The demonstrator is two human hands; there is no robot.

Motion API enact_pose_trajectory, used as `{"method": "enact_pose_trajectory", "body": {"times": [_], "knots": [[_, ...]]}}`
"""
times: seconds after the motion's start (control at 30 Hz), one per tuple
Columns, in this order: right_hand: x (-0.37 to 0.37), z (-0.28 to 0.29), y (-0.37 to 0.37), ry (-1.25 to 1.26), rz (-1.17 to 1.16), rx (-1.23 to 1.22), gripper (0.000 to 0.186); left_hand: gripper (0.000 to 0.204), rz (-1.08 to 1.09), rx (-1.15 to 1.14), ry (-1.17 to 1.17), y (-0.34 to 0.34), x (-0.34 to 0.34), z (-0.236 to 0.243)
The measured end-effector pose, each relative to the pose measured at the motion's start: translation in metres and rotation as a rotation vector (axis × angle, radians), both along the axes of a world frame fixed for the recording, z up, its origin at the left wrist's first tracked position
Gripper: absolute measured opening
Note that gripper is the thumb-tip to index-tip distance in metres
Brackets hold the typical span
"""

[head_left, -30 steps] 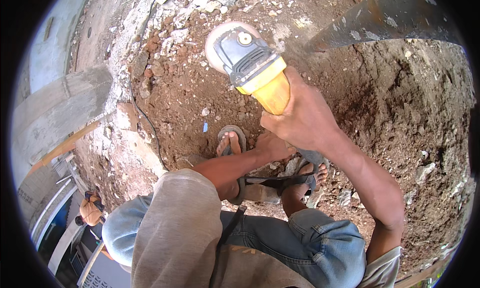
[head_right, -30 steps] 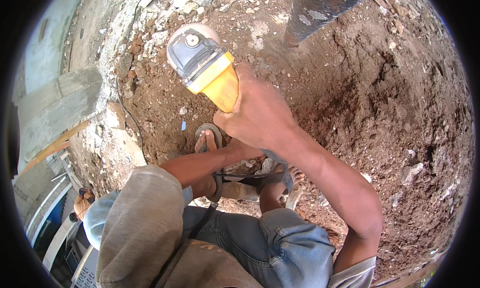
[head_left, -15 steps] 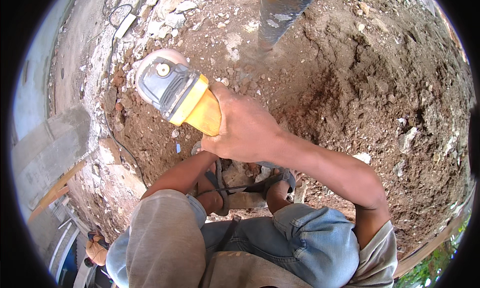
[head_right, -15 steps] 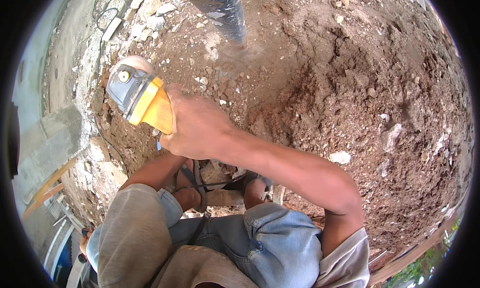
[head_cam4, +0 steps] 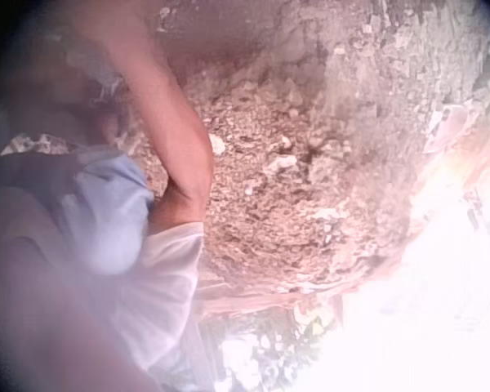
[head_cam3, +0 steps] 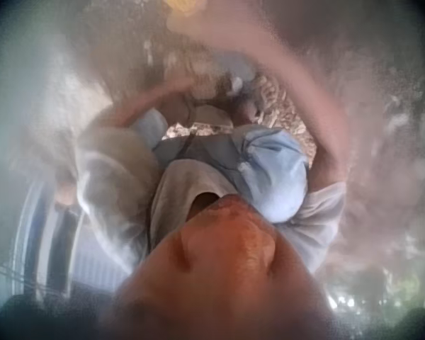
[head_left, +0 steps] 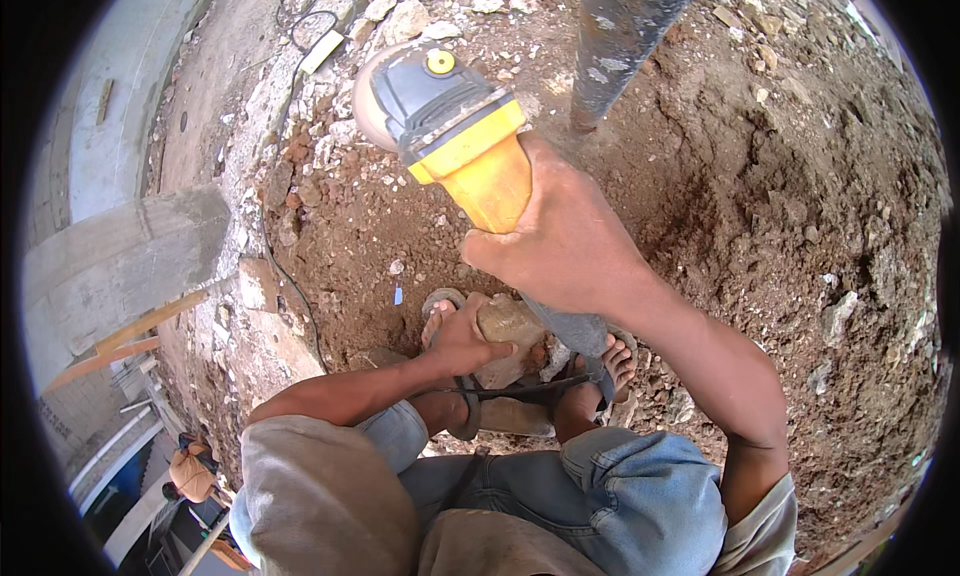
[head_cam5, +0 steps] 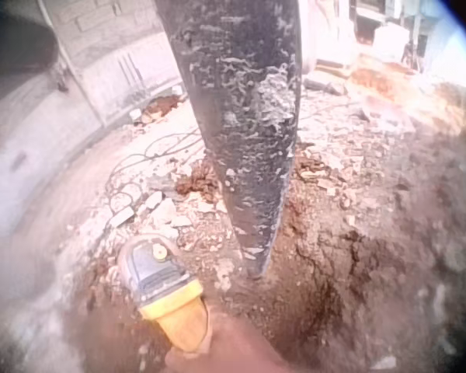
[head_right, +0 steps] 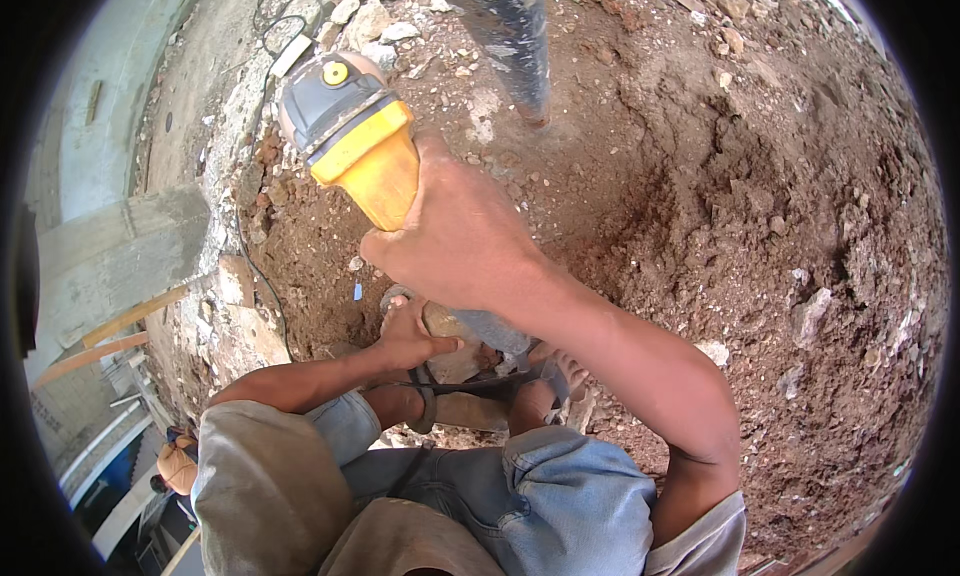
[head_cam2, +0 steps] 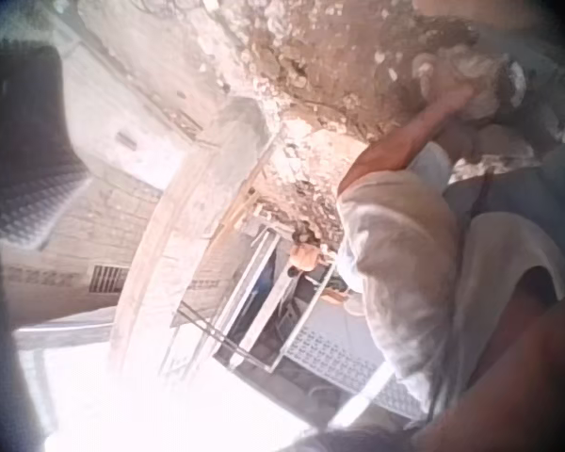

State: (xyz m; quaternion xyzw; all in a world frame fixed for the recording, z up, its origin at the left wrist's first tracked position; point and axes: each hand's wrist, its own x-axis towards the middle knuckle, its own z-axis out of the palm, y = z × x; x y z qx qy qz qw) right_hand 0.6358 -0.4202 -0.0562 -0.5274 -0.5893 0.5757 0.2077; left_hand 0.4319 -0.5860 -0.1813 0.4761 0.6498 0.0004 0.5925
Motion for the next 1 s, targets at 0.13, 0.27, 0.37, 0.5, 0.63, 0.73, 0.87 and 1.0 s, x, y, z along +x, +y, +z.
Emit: {"method": "enact_pose_trajectory", "body": {"times": [0.13, 0.27, 0.37, 0.5, 0.63, 0.73, 0.87, 1.0], "knots": [[-0.009, -0.004, 0.007, 0.046, -0.038, 0.022, 0.058, 0.062, 0.537, 0.062, -0.216, 0.019, -0.017, 0.013], [-0.035, 0.003, 0.022, 0.257, -0.108, 0.169, 0.059, 0.054, 0.974, 0.072, -0.168, 0.074, -0.063, 0.042], [-0.044, 0.02, 0.033, 0.298, -0.094, 0.199, 0.058, 0.05, 1.081, 0.168, -0.183, 0.103, -0.123, 0.049], [-0.049, 0.019, 0.042, 0.357, -0.112, 0.189, 0.055, 0.061, 1.247, 0.318, -0.232, 0.141, -0.193, 0.026], [-0.043, 0.01, 0.051, 0.379, -0.098, 0.188, 0.061, 0.055, 0.606, 0.09, 0.738, 0.163, -0.266, 0.011], [-0.052, -0.008, 0.034, 0.165, -0.067, 0.068, 0.071, 0.046, 0.076, 0.367, 1.028, 0.147, -0.222, -0.012], [-0.065, -0.029, 0.01, 0.045, 0.028, -0.151, 0.071, 0.027, -0.249, -0.072, 0.505, 0.087, -0.172, 0.002], [-0.053, -0.1, -0.016, -0.071, -0.016, -0.229, 0.07, 0.031, -0.279, -0.445, -0.109, 0.055, -0.055, -0.006]]}}
